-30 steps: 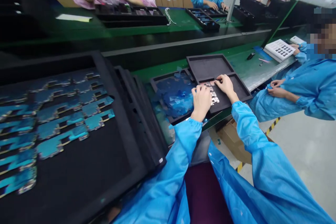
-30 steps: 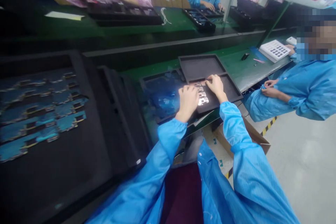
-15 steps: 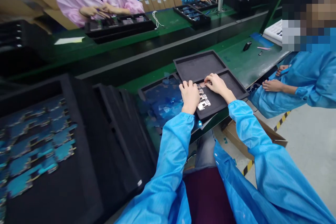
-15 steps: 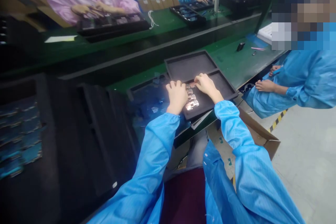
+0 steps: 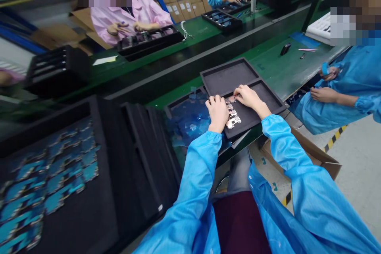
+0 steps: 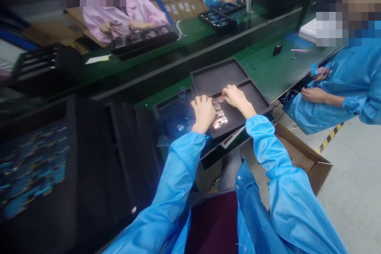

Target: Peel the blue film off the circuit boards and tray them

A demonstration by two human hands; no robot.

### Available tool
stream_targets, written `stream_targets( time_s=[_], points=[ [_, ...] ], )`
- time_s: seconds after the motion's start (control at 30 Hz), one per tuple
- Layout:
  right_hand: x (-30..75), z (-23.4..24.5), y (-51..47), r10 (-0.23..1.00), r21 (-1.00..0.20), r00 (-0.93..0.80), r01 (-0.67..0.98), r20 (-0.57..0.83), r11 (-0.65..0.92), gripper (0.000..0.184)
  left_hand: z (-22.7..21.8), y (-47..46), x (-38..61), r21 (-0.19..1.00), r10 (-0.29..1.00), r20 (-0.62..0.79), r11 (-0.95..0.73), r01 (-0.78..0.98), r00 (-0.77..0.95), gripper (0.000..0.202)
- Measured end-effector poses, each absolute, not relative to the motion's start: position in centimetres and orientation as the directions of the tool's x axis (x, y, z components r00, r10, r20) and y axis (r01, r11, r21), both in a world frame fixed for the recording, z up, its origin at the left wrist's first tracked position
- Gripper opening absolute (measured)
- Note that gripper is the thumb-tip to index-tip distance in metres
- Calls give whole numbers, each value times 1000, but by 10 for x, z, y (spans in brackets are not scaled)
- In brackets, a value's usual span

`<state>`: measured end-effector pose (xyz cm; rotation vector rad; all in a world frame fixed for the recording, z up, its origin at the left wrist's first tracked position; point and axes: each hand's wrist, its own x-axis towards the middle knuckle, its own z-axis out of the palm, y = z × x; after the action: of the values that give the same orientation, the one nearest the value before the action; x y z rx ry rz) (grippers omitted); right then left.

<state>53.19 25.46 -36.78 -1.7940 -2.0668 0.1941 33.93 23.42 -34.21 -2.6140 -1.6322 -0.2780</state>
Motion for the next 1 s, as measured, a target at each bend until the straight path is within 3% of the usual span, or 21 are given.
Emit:
stream_targets(
  time_s=[0.7,0.83,1.0],
  points=[
    [540,-364,231,969,-401,-153,889,193,220,12,-347,217,336,134,890,186,-442,887,416,41],
    [539,-364,229,967,-380,-156,897,203,225,18,-345,210,330,277,904,209,-421,864,374,43],
    [539,-367,228,953,-371,-165,893,255,254,27,-331,145,315,598,887,392,-447,665,244,43]
  ],
)
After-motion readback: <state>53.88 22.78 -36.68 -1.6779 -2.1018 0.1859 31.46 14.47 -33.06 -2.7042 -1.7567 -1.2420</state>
